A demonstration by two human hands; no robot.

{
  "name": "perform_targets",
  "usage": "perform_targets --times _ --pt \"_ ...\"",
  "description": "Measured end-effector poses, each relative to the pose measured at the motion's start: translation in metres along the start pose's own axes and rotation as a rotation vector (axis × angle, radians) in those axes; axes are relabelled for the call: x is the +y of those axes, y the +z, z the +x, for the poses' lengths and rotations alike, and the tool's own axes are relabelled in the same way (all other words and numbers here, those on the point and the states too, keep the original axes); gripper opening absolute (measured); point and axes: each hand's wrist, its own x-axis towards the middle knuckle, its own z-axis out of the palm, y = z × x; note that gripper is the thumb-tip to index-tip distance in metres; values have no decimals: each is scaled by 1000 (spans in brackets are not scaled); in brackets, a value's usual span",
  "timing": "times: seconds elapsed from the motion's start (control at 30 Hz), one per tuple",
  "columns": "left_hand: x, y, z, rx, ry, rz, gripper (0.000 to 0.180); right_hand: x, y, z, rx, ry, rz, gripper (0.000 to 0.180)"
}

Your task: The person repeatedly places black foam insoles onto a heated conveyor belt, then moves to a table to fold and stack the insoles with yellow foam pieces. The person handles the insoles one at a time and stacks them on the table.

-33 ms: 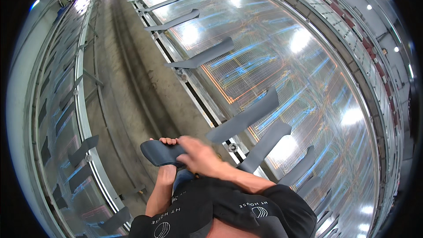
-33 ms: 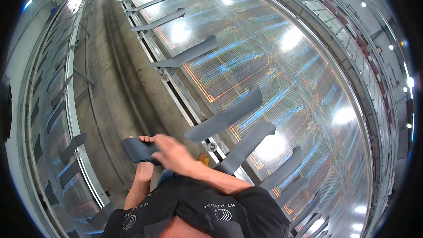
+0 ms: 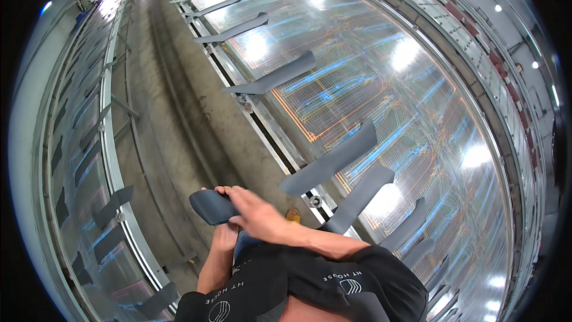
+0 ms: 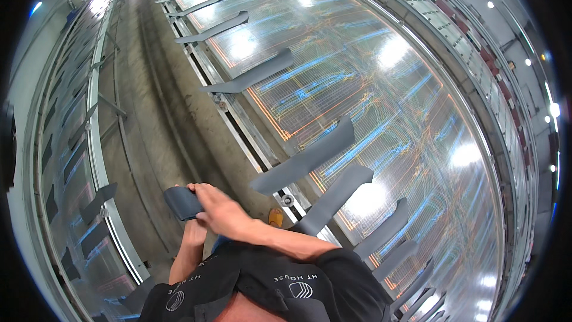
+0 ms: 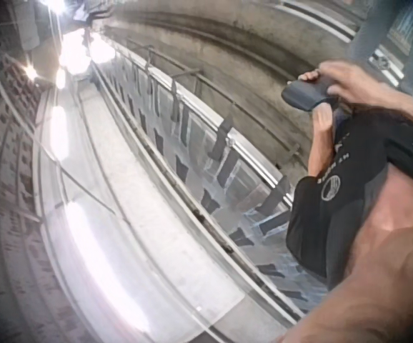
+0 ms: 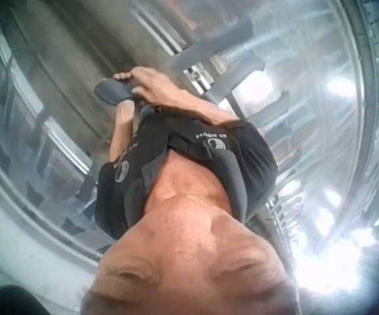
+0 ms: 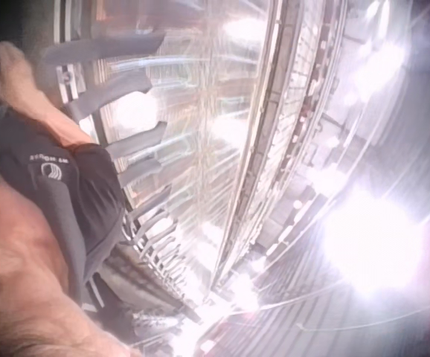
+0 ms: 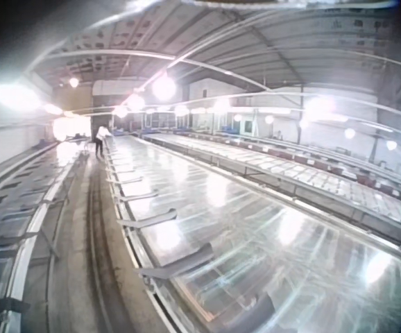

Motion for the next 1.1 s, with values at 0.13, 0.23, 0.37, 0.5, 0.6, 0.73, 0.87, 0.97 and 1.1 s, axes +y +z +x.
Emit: perform_targets --times 0.13,0.23,0.37,0.5,0.6,0.73,0.87,0.97,1.1 --pt "8 7 20 299 169 49 40 9 53 38 -164 -51 -371 57" --pt "27 -43 59 54 187 -24 38 12 65 60 -136 -74 -430 49" --pt "62 -57 97 0 55 -104 34 29 82 98 -17 -180 -475 41" --pt "96 -38 134 -58 -86 -90 46 30 86 140 112 -141 -486 28" --pt "114 -43 158 -65 -156 -87 47 20 81 165 259 -14 -304 19" --pt "123 -68 198 -89 -173 -132 49 31 50 198 539 168 53 16" --pt "139 -82 228 -13 -163 -86 54 82 -16 208 936 350 442 14" --pt "151 -68 242 100 -87 -40 58 143 -72 196 1106 556 647 10" --pt "168 -56 255 152 -30 -19 58 211 -125 173 1235 531 689 17"
